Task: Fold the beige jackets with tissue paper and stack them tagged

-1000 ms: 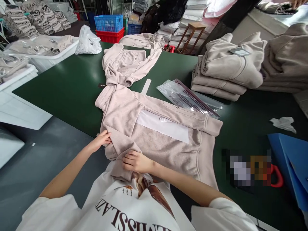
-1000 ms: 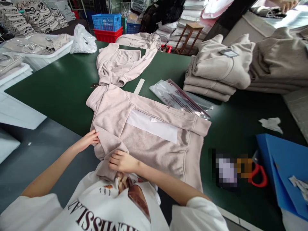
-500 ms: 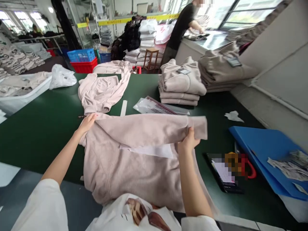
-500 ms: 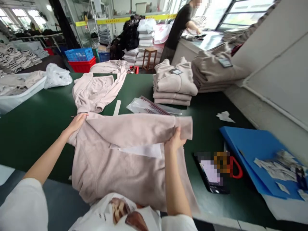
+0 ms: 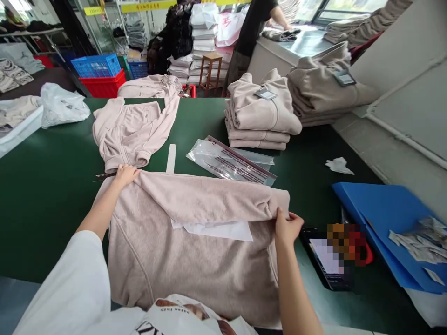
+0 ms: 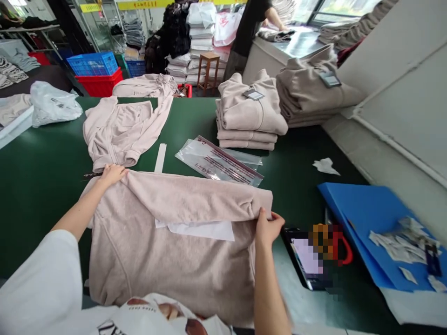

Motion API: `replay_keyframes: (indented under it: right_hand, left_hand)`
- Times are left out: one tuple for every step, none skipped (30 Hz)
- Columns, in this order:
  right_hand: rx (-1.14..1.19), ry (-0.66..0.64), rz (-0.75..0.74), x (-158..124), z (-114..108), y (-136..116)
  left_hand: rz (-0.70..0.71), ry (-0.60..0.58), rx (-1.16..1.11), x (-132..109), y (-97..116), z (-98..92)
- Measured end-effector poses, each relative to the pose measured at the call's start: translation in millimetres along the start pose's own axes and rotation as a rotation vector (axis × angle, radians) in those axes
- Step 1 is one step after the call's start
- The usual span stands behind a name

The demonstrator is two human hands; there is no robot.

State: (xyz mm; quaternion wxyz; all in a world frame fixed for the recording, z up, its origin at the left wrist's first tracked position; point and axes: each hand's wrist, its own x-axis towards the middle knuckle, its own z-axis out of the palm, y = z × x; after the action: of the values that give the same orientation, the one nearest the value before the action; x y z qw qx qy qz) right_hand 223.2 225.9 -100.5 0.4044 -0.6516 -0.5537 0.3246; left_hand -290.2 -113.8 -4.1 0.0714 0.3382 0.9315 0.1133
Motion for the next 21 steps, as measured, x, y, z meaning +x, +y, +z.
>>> replay_keyframes:
  right_hand:
    - [-0.097,0.061,-0.048,-5.5,-7.1,-3.7]
    - [-0.166,0.116,-0.114,-13.3,-14.9,-8.3]
    - [-0.209,0.14,-0.199,-23.8,-23.1,-13.1]
    - [-0.216,0.112,-0.293,-37.3,-31.4,-17.8]
    - [-0.196,0.033,-0.371,-54.3,-39.3,-21.9]
    - [-0.163,-0.103,-0.428,-74.6,-46.5,-25.3]
    - [-0.127,-0.285,-0.469,-97.8,-52.6,-28.1]
    - [-0.088,-0.499,-0.504,-123.3,-57.5,-30.3]
    - [-0.046,-0.719,-0.542,-150.2,-61.1,-32.5]
    - [-0.007,-0.927,-0.587,-177.5,-63.4,-34.7]
    - [0.033,-1.112,-0.642,-204.1,-64.3,-37.3]
    - [0.073,-1.267,-0.699,-229.0,-63.7,-40.1]
    - [0.111,-1.398,-0.759,-251.7,-61.7,-43.1]
    - [0.142,-1.512,-0.82,-271.6,-58.2,-45.8]
    - [0.165,-1.603,-0.887,-288.6,-53.3,-48.0]
    - [0.182,-1.672,-0.96,-302.7,-47.2,-49.0]
    - [0.192,-1.712,-1.033,-314.2,-40.1,-48.8]
    - [0.194,-1.73,-1.092,-323.2,-32.4,-47.1]
    - [0.195,-1.734,-1.128,-330.0,-24.6,-44.1]
    - [0.202,-1.729,-1.138,-335.0,-17.1,-40.0]
    - [0.217,-1.722,-1.127,-338.3,-10.5,-35.3]
  left_hand:
    - [-0.028,0.054,0.017,-7.5,-1.1,-1.5]
    - [-0.062,0.122,0.036,-18.8,-2.5,-4.1]
    - [-0.1,0.194,0.052,-34.5,-4.5,-7.6]
    - [-0.14,0.263,0.062,-55.4,-6.8,-11.5]
    - [-0.181,0.321,0.06,-81.8,-9.1,-15.0]
    - [-0.214,0.359,0.04,-113.7,-11.0,-17.5]
    - [-0.242,0.372,0.001,-150.5,-12.1,-18.1]
    - [-0.263,0.371,-0.052,-191.3,-12.0,-16.4]
    - [-0.276,0.355,-0.117,-234.7,-10.7,-12.2]
    - [-0.313,0.338,-0.191,-279.0,-8.0,-5.1]
    - [-0.383,0.321,-0.265,-322.4,-4.4,4.8]
    - [-0.479,0.324,-0.326,-363.1,-0.1,17.3]
    - [-0.573,0.335,-0.382,-399.6,4.2,32.3]
    - [-0.649,0.348,-0.441,-430.7,8.2,49.5]
    - [-0.701,0.363,-0.509,-455.7,11.5,68.2]
    - [-0.725,0.365,-0.594,-474.2,14.0,87.7]
    - [-0.725,0.348,-0.699,-486.4,15.7,107.2]
    - [-0.709,0.306,-0.825,-493.0,16.6,125.8]
    - [-0.684,0.25,-0.955,-494.9,17.0,142.4]
    - [-0.652,0.187,-1.072,-493.6,16.8,156.3]
    - [-0.621,0.123,-1.169,-490.2,16.1,166.9]
